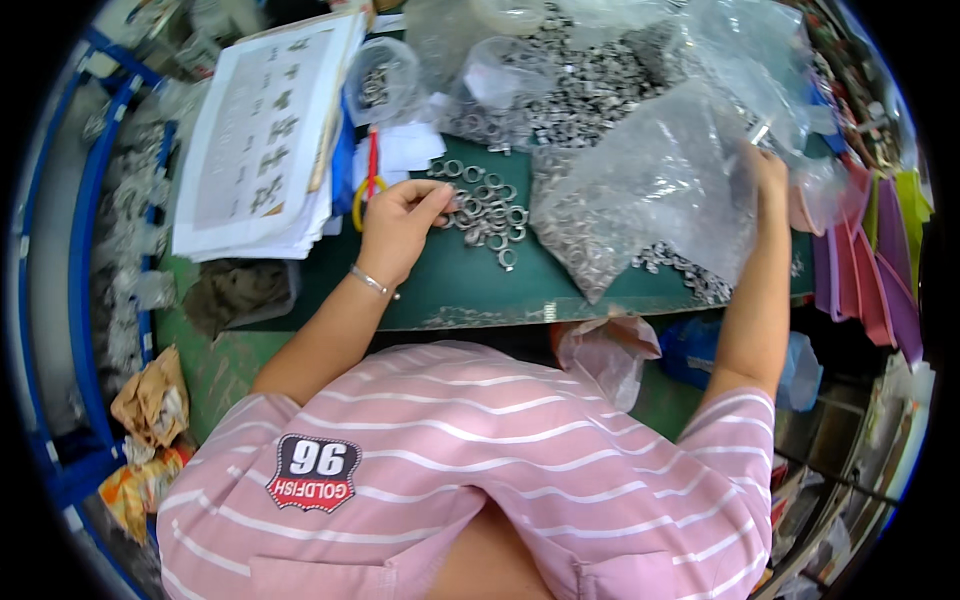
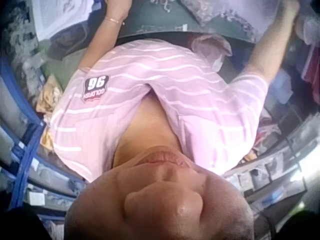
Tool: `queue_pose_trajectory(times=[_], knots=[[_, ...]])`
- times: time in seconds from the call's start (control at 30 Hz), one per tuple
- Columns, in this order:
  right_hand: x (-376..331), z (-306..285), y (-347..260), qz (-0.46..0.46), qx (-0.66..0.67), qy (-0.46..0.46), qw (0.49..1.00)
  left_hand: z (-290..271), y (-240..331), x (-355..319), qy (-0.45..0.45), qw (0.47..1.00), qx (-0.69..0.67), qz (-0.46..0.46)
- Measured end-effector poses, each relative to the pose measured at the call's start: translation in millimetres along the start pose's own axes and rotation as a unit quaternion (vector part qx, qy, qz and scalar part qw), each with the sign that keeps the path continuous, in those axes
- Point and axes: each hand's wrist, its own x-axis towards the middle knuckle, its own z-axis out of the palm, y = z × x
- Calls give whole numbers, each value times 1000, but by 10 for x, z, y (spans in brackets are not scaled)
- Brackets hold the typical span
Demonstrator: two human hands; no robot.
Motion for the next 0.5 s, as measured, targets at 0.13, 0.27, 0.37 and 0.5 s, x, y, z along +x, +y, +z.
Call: queue_pose_trajectory(times=[0.13, 0.27, 0.37, 0.5], knots=[[91, -231, 277, 132, 344, -52, 928, -79, -43, -26, -55, 970, -228, -65], [-626, -317, -132, 66, 506, -4, 860, -100, -49, -52, -115, 918, -372, -78], [-1289, -532, -182, -88, 587, -114, 797, -111, -111, -38, -176, 878, -438, -76], [-2153, -332, -443, -171, 630, -261, 711, -133, -130, -71, -204, 853, -475, -70]])
